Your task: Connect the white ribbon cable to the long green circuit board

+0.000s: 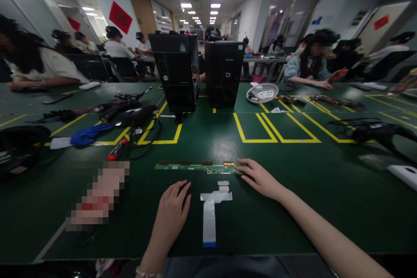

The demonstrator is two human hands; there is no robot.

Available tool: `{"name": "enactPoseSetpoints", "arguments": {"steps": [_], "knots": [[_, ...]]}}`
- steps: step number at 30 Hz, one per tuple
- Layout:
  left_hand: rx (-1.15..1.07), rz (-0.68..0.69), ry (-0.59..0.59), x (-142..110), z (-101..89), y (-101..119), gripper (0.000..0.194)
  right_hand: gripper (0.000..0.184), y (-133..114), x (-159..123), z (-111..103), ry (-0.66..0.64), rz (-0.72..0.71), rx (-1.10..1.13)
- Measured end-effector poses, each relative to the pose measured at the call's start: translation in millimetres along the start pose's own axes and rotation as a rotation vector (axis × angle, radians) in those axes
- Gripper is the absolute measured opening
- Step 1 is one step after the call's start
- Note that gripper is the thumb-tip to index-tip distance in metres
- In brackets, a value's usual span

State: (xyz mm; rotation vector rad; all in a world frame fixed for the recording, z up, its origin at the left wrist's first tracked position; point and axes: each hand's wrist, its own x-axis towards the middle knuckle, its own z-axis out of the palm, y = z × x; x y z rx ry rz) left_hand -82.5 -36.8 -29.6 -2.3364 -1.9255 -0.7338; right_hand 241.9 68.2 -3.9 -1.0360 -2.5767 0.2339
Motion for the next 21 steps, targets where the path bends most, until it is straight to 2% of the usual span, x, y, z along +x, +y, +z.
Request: {"name": "enactPoseSetpoints", "arguments": {"steps": [5,12,15,21], "knots": [[0.004,-0.010,-0.012,0,0.5,0,0.035,0.035,-6,-2,5,-0.022,0.003,0.021],[0.002,0.005,0.005,-1,0.3,2,0.034,0.035,-8,-5,1,-0.017,0.000,-0.012],[-0.011,0.049,-0.009,-2,0.2,18,0.034,0.036,-6,-8,2,-0.021,0.011,-0.025],[-0.091,0.223,-0.118,5,7.6,68,0.035,0.041,-1,-11,9,-0.036,0.001,-0.035]]}}
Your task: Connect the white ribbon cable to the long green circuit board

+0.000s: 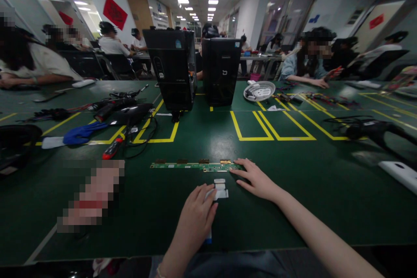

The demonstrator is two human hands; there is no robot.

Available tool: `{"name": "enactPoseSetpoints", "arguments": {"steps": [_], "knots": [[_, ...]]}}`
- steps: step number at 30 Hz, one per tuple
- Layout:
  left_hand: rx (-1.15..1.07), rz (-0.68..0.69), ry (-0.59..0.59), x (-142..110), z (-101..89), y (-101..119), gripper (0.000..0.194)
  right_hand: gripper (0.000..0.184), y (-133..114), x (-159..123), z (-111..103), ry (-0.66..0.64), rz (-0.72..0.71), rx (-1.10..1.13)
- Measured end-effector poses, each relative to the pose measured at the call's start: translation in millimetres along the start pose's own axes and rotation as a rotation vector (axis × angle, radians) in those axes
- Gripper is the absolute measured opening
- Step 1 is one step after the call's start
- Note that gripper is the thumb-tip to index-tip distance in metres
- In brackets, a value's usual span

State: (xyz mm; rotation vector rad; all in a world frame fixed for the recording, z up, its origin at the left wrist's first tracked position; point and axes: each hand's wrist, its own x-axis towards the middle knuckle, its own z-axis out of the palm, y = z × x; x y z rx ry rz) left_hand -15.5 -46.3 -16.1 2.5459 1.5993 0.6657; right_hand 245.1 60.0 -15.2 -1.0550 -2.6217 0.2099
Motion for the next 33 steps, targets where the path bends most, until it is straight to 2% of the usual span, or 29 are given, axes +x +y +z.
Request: {"name": "enactPoseSetpoints", "arguments": {"steps": [5,17,33], "knots": [[0.012,0.038,-0.023,13,8.1,15,0.034,0.042,1,0,3,0.012,-0.013,0.008],[0.020,0.043,-0.121,25,8.3,21,0.039,0.045,-5,0,5,-0.001,-0.026,0.015],[0.072,0.061,-0.050,31,20.5,22,0.038,0.045,-12,-1,4,-0.024,-0.003,0.037]]}}
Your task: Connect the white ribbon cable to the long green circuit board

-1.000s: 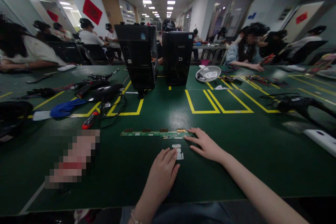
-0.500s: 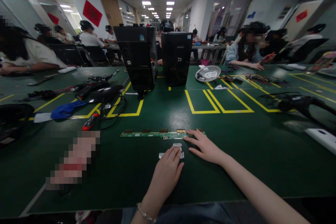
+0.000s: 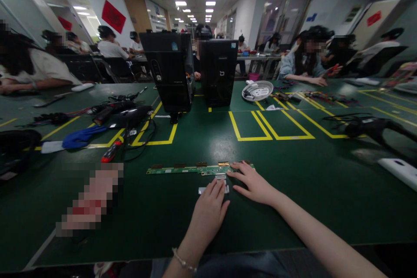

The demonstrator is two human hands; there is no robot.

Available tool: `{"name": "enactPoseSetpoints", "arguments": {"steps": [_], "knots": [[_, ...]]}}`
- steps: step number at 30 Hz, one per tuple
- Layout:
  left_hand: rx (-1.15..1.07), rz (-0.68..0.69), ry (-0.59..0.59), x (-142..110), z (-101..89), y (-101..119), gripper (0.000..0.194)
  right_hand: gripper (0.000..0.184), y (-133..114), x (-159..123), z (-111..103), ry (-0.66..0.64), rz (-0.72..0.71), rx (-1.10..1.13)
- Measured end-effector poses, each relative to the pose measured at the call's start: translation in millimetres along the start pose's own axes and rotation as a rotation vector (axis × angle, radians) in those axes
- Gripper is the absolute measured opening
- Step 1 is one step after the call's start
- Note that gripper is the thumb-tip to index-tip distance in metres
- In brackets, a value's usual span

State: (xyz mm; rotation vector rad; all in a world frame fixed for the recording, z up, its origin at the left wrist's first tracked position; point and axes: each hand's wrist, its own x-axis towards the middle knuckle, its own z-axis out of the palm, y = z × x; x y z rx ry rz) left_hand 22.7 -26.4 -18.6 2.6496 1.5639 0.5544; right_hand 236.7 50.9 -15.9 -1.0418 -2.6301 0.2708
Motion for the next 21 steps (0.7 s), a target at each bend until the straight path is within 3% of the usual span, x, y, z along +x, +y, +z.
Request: {"name": "enactPoseSetpoints", "arguments": {"steps": [14,21], "knots": [[0.028,-0.025,-0.050,1.0,-0.7,2.4,0.041,0.042,-0.5,-0.9,2.0,-0.001,-0.002,-0.035],[0.037,-0.015,-0.017,0.1,3.1,2.3,0.038,0.042,-0.3,-1.2,2.3,0.016,-0.003,-0.010]]}}
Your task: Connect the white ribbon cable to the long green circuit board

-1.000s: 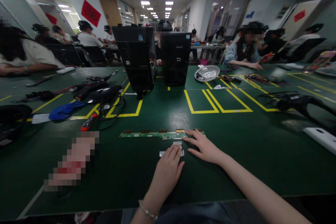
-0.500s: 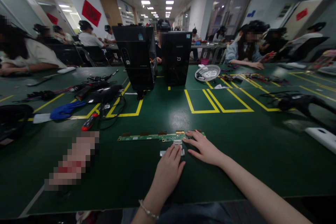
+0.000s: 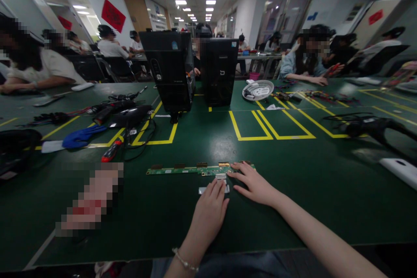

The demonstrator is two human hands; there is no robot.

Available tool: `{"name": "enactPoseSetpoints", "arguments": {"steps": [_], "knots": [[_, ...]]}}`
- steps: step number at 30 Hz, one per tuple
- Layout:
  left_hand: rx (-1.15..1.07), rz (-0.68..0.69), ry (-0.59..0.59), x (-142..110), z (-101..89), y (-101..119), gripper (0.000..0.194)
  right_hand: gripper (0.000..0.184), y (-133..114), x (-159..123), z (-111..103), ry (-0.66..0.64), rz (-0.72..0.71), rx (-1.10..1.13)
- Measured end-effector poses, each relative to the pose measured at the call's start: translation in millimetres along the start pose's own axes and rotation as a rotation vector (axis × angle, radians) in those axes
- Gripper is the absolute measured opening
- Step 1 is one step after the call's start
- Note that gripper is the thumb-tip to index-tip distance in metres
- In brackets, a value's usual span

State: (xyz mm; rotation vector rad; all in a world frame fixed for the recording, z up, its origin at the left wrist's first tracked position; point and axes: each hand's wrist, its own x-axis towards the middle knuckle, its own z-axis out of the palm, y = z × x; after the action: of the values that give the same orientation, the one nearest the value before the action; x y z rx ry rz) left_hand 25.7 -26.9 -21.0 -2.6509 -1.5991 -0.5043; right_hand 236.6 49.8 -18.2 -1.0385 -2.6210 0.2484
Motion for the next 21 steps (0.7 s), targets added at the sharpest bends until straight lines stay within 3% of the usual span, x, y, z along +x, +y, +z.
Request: {"name": "enactPoseSetpoints", "arguments": {"steps": [21], "knots": [[-0.036,-0.017,-0.009,-0.6,2.0,-1.7,0.042,0.048,-0.5,-0.9,0.9,-0.041,0.009,-0.016]]}}
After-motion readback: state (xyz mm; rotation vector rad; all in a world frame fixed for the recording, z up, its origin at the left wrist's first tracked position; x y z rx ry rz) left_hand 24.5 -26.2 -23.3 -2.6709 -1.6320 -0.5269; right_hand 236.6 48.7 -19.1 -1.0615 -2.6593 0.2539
